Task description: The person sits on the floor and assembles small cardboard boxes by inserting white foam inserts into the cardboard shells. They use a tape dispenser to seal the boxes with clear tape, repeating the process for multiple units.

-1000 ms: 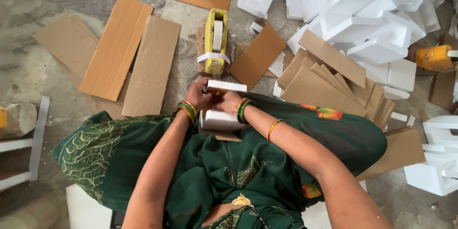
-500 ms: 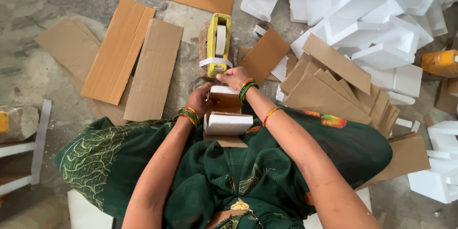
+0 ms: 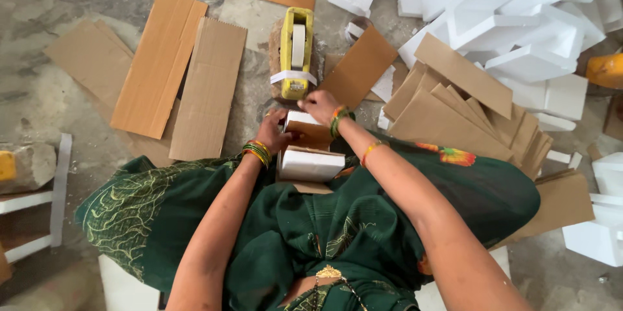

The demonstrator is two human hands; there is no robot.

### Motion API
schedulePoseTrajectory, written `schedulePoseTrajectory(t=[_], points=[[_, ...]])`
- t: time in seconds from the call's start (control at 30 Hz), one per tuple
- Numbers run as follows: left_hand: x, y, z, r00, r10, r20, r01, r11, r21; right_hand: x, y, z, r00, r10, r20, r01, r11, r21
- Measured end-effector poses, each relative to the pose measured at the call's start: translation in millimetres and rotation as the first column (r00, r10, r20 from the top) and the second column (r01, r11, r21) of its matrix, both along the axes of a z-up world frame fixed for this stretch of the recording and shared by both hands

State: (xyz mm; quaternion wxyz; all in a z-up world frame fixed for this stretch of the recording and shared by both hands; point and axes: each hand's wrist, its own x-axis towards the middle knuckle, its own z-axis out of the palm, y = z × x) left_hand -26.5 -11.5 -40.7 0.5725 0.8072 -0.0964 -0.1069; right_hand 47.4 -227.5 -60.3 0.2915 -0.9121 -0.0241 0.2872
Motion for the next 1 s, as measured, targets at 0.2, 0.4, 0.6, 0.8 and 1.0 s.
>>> schedulePoseTrajectory(t=[0.2, 0.4, 0.6, 0.8, 1.0], points=[[-9, -9, -15, 0.958, -0.096, -0.271, 0.181, 0.934, 0.309, -52, -8, 117, 0.902, 0.34, 0.265, -0.365, 0.93, 0.049], [2, 21, 65, 0.922, -0.199, -0.333, 0.043, 0.906, -0.421, -69, -18, 213, 0.857, -0.08, 0.509, 0.097, 0.995, -0.008], [-22, -13, 184, 0.983, 0.184, -0.006, -0.183, 0.981, 0.067, -103, 21, 253, 0.538, -0.263, 0.801, 0.174, 0.964, 0.199], [-16, 8, 202, 0.961, 0.08, 0.265, -0.201, 0.859, 0.471, -116, 12, 249, 0.799, -0.263, 0.541, 0.124, 0.952, 0.28], [-23, 8, 206, 0.874, -0.211, 0.438, -0.062, 0.846, 0.53, -54, -17, 213, 0.89, 0.105, 0.444, -0.255, 0.922, 0.292]])
